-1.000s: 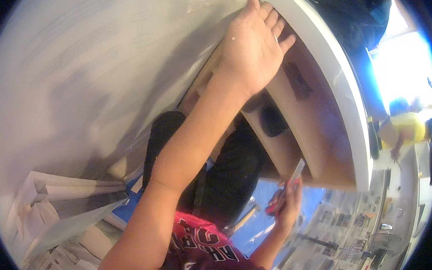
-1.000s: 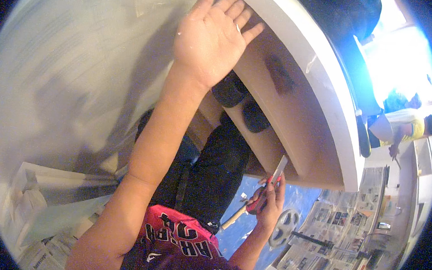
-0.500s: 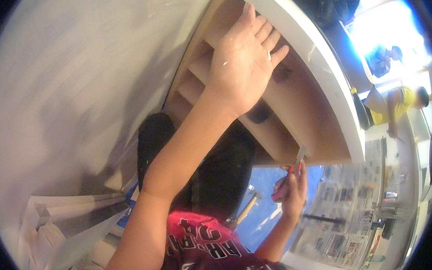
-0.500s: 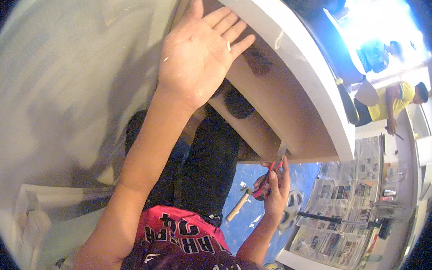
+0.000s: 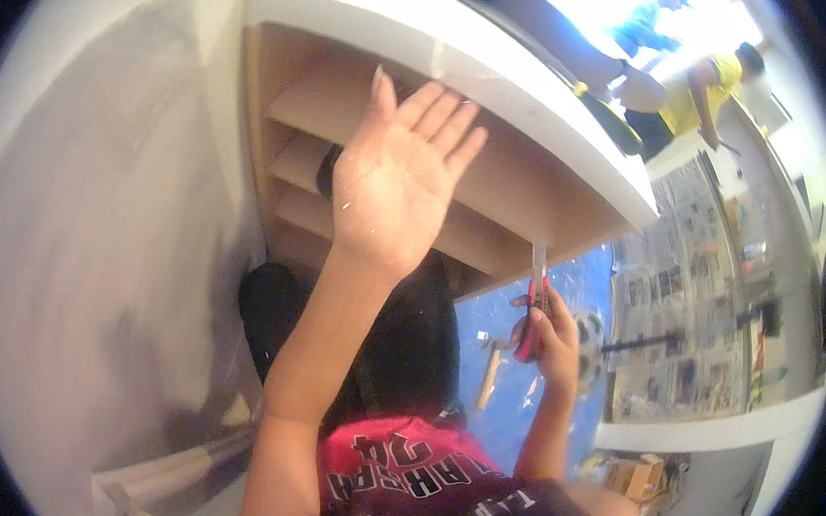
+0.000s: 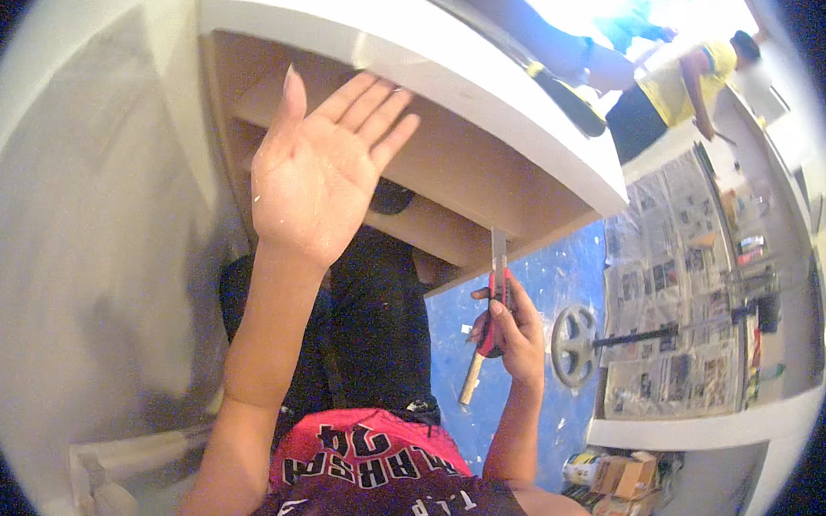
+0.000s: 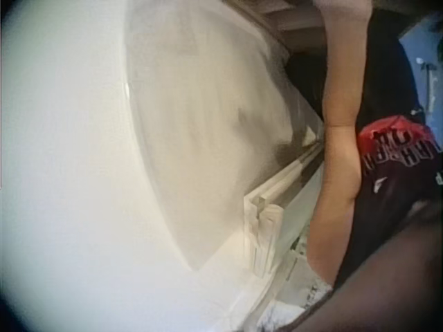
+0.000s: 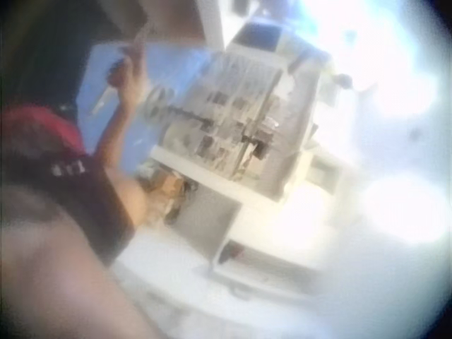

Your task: The person is installing a white wooden shelf unit against a wall. They use a utility knife to trim a plastic protective film along the edge of the shelf and a hammer to drive nails into the top edge of the unit to secure it.

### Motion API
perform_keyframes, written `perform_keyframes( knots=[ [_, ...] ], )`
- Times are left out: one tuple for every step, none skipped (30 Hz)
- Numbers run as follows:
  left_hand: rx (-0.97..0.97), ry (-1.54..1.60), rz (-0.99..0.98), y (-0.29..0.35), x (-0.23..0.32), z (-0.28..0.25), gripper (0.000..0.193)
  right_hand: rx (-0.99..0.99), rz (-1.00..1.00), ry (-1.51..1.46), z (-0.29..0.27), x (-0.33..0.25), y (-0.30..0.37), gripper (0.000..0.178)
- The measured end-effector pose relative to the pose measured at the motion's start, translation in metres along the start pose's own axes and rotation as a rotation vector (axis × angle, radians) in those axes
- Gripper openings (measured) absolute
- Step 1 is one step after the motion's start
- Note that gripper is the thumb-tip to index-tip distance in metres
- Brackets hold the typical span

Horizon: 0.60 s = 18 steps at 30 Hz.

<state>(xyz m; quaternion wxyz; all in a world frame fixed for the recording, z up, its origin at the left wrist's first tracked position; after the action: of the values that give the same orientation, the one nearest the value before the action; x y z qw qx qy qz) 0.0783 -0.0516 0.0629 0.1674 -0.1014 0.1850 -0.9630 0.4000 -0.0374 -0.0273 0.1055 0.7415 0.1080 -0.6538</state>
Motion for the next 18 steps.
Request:
perform_keyframes(
  knots=[
    [0.034, -0.019, 0.011, -0.002, -0.005, -0.006, 0.104, 0.006, 0.009, 0.0, 0.0, 0.001, 0.001, 0.057],
    [0.107, -0.062, 0.011, -0.007, -0.009, -0.009, 0.095, 0.028, 0.003, -0.002, -0.001, 0.0, 0.002, 0.058],
    [0.165, -0.213, 0.052, -0.008, -0.007, -0.007, 0.089, 0.031, 0.067, 0.074, -0.001, 0.001, 0.0, 0.058],
    [0.214, -0.347, 0.099, -0.009, -0.006, -0.006, 0.084, 0.033, 0.028, 0.084, 0.001, -0.001, -0.001, 0.057],
    [0.206, -0.355, 0.107, -0.007, -0.006, -0.002, 0.079, 0.042, 0.036, 0.09, 0.002, -0.006, 0.0, 0.056],
    [0.203, -0.375, 0.122, -0.004, -0.008, 0.003, 0.074, 0.038, 0.047, 0.087, 0.002, -0.008, 0.002, 0.055],
    [0.185, -0.357, 0.133, -0.001, -0.005, 0.011, 0.073, 0.032, 0.029, 0.079, 0.005, -0.012, -0.001, 0.054],
    [0.19, -0.33, 0.13, 0.006, -0.007, 0.012, 0.072, 0.03, 0.036, 0.079, 0.004, -0.011, 0.002, 0.054],
    [0.196, -0.304, 0.13, 0.006, -0.008, 0.014, 0.07, 0.025, 0.042, 0.081, 0.003, -0.011, 0.003, 0.053],
    [0.215, -0.278, 0.137, 0.001, -0.008, 0.016, 0.069, 0.039, 0.025, 0.085, -0.001, -0.01, 0.001, 0.053],
    [0.25, -0.252, 0.144, -0.001, -0.006, 0.015, 0.068, 0.047, 0.023, 0.094, -0.005, -0.005, 0.001, 0.052],
    [0.285, -0.225, 0.156, -0.002, -0.004, 0.015, 0.067, 0.052, 0.018, 0.103, -0.008, -0.004, 0.0, 0.052],
    [0.329, -0.213, 0.14, -0.003, -0.003, 0.018, 0.066, 0.061, 0.03, 0.114, -0.009, -0.006, 0.001, 0.052],
    [0.32, -0.208, 0.13, -0.001, 0.0, 0.016, 0.066, 0.06, 0.045, 0.125, -0.006, -0.01, 0.004, 0.052],
    [0.31, -0.205, 0.125, 0.001, 0.005, 0.012, 0.065, 0.055, 0.059, 0.136, -0.004, -0.011, 0.005, 0.052],
    [0.301, -0.203, 0.124, 0.002, 0.01, 0.01, 0.065, 0.075, 0.037, 0.136, -0.004, -0.009, 0.001, 0.052],
    [0.238, -0.176, 0.127, 0.004, 0.013, 0.005, 0.064, 0.085, 0.028, 0.144, -0.004, -0.006, 0.001, 0.052],
    [0.207, -0.154, 0.136, 0.008, 0.012, -0.003, 0.063, 0.077, 0.046, 0.156, -0.005, 0.003, 0.003, 0.052]
  ],
)
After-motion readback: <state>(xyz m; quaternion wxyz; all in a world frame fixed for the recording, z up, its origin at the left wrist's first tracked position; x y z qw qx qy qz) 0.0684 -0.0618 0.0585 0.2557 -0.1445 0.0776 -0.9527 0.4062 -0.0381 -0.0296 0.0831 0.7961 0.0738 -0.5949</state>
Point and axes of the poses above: each hand's wrist, its own y-axis away from the middle knuckle, its own z-axis out of the palm, x = y × z, the point moved 2 cm from there along -y, towards the middle knuckle, and after that the axes turned 7 degrees about x, right-handed, at the moved point
